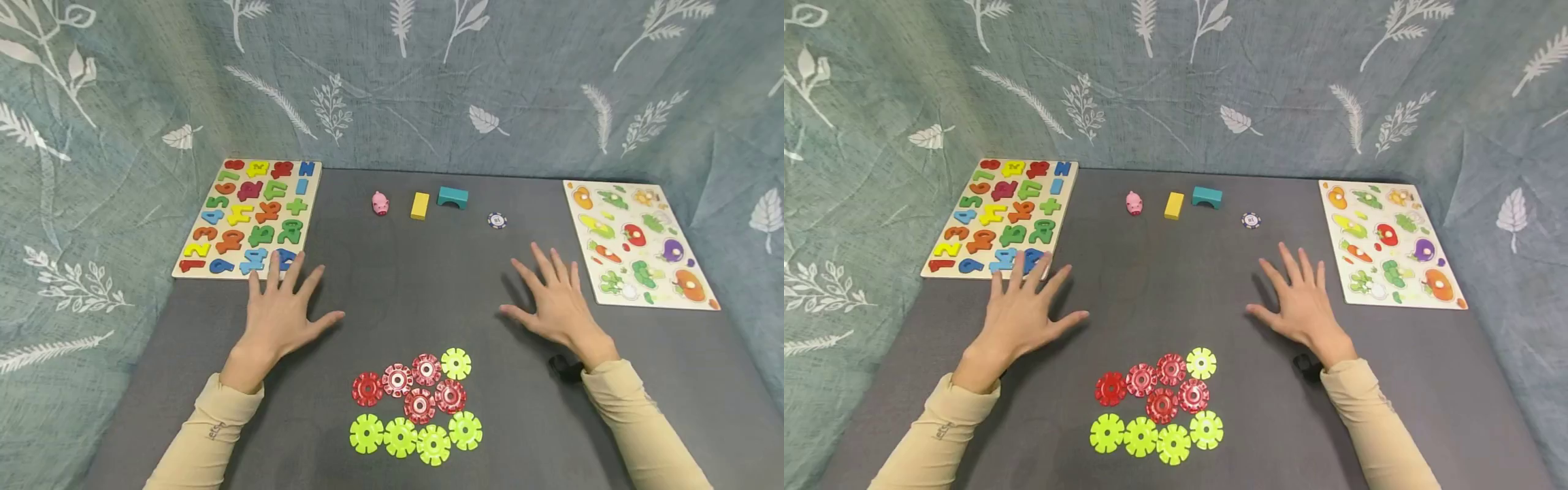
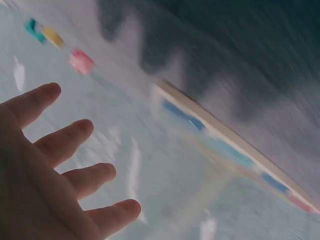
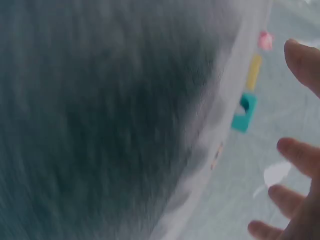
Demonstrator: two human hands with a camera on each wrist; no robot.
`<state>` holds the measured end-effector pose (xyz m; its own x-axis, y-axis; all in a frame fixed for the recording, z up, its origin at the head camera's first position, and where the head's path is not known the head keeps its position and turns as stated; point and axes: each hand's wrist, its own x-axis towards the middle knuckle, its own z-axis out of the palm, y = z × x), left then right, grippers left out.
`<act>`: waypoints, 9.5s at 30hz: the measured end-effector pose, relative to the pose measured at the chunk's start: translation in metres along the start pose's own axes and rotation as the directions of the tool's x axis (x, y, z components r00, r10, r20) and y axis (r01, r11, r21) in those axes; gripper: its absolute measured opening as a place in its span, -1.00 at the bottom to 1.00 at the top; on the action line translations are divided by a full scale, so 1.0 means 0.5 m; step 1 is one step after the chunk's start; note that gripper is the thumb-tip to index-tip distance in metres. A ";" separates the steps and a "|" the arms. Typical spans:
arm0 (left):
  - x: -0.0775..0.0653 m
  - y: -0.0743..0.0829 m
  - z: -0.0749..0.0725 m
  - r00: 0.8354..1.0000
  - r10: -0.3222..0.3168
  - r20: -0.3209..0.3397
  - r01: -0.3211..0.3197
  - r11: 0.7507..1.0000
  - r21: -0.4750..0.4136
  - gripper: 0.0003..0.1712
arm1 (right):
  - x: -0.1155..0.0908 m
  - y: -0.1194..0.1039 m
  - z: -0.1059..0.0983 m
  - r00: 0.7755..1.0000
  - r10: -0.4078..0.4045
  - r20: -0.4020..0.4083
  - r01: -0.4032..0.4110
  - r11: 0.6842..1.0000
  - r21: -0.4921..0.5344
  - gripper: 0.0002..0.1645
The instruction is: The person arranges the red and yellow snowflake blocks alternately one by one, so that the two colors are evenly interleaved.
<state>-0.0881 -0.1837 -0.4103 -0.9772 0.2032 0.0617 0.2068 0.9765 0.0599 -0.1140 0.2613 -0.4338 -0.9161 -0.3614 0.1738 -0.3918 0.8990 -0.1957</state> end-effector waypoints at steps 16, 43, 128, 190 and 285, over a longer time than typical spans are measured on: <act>-0.034 0.182 0.039 0.860 0.506 -0.073 -0.508 0.861 -0.015 -0.39 | 0.008 -0.129 0.013 0.776 -0.609 0.163 0.588 0.792 0.163 -0.37; -0.015 0.296 0.034 0.770 0.626 0.118 -0.637 0.763 0.108 -0.55 | -0.001 -0.164 0.028 0.706 -0.684 0.180 0.654 0.729 0.204 -0.46; 0.172 0.016 -0.003 0.959 0.184 0.216 -0.138 0.967 -0.214 -0.64 | -0.008 -0.196 0.041 0.732 -0.649 0.209 0.634 0.761 0.140 -0.37; 0.167 0.000 -0.004 0.966 0.167 0.197 -0.126 0.970 -0.207 -0.65 | 0.388 -0.374 0.121 0.810 -0.434 0.395 0.389 0.901 0.193 -0.40; 0.206 0.077 0.006 0.937 0.255 0.240 -0.217 0.960 -0.175 -0.63 | -0.071 -0.284 0.033 0.762 -0.588 0.269 0.616 0.788 -0.022 -0.47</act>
<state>-0.1808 -0.1248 -0.4048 -0.8741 0.4566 -0.1659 0.4189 0.8813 0.2187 -0.0272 0.1423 -0.4279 -0.4910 -0.8711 -0.0120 -0.8707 0.4911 -0.0263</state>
